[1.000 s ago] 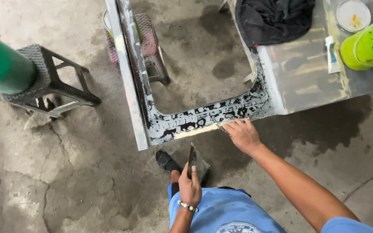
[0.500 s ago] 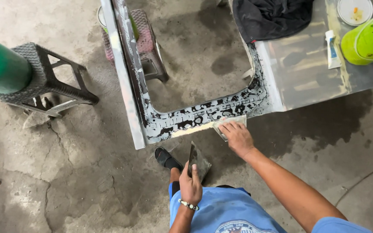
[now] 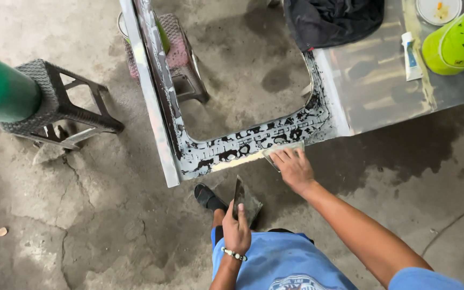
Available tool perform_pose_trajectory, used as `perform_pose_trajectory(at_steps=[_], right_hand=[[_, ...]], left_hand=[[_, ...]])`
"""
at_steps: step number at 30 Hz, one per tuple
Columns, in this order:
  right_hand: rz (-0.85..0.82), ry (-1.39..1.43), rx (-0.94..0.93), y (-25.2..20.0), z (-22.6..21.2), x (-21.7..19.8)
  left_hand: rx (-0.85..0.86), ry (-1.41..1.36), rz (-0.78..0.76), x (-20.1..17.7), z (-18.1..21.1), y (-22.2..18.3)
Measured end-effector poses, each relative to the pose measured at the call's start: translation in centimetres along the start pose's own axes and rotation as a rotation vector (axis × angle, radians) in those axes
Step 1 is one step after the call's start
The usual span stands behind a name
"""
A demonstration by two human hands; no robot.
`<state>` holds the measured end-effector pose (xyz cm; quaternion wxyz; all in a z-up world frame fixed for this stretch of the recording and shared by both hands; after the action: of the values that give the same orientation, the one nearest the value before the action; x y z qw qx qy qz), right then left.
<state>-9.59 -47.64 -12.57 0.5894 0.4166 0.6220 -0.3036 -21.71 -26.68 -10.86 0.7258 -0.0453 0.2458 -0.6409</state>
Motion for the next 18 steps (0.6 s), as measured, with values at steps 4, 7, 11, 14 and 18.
perform_pose_trajectory(at_steps=[4,7,11,14,18], right_hand=[[-0.04,-0.002,-0.007,0.2,-0.1,0.7],[-0.077,0.045,0.016,0.0,-0.2,0.7],[-0.098,0.062,0.021,-0.7,-0.4,1.3],[-0.104,0.066,0.015,-1.4,-0.7,1.3],[-0.089,0.05,0.032,-0.9,-0.5,0.6]], left_hand=[[0.03,-0.002,0.002,-0.3,0.2,-0.2],[-0.059,-0.031,-0.007,-0.2,-0.9,-0.4],[-0.071,-0.033,-0.009,-0.5,-0.7,-0.5],[-0.053,-0.021,0.01,-0.7,-1.2,-0.5],[0.027,-0.053,0.017,-1.1,-1.1,-0.2]])
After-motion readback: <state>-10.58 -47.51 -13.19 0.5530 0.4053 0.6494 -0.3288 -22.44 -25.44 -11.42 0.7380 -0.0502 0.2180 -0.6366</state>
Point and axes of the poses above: each hand's wrist, its own y-axis towards the middle knuckle, its own x-axis out of the palm, z = x × y, the point moved 6 cm from there along y, towards the middle knuckle, and after that the axes turned 7 degrees about y, right-handed, at the moved point
